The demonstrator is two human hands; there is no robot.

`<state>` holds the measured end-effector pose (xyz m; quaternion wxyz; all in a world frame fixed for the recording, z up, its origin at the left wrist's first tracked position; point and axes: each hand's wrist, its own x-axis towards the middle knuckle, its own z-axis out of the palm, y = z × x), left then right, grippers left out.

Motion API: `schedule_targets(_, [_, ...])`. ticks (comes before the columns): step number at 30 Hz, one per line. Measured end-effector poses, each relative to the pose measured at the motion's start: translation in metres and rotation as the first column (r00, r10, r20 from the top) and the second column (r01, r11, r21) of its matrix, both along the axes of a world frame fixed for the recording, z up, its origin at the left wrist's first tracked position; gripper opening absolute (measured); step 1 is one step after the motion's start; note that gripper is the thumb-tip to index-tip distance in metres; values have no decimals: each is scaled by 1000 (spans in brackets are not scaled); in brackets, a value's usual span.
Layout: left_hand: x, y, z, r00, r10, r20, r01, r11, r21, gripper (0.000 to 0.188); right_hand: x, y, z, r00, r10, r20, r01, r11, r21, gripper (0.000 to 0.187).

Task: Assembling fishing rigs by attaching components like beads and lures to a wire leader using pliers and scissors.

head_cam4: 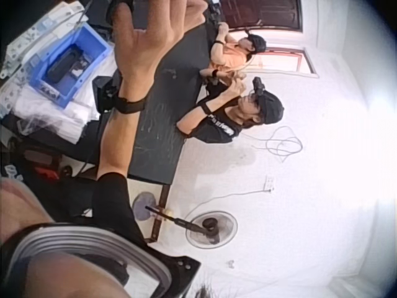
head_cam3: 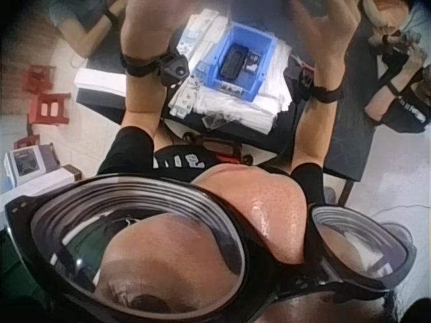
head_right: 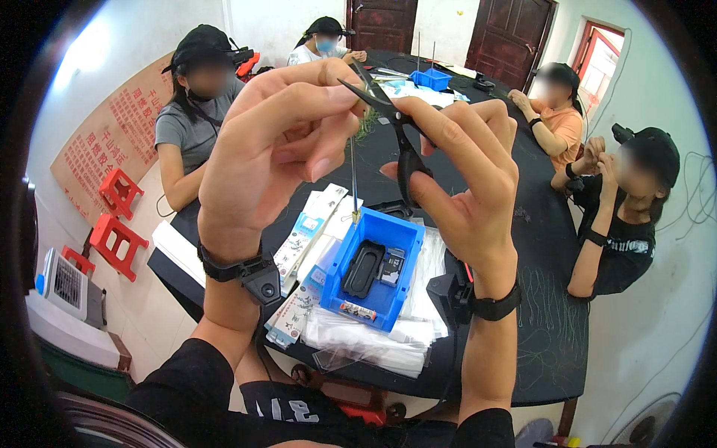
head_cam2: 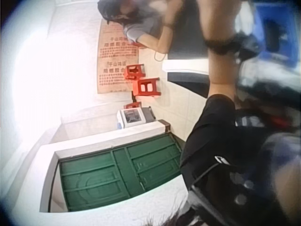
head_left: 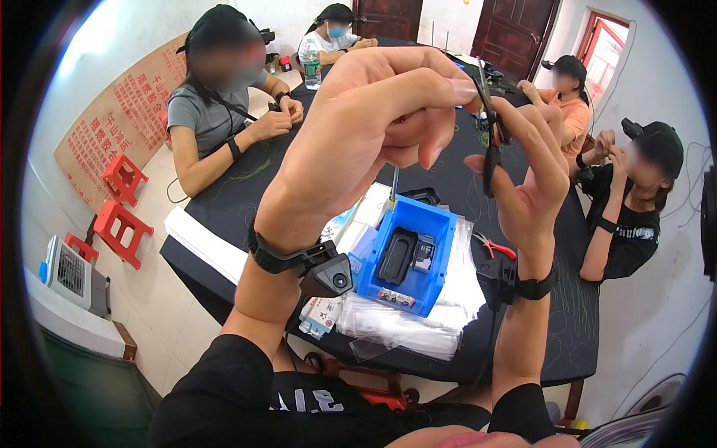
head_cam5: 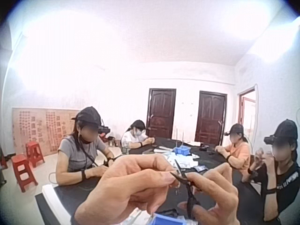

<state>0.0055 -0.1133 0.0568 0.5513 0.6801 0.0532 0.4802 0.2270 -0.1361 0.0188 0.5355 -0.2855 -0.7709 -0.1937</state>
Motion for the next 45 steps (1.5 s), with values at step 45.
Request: schedule_targets(45, [3, -4, -1, 987, 160, 25, -161, 986, 45, 21, -4, 1, -4, 988, 143, -56, -146, 988, -53, 57])
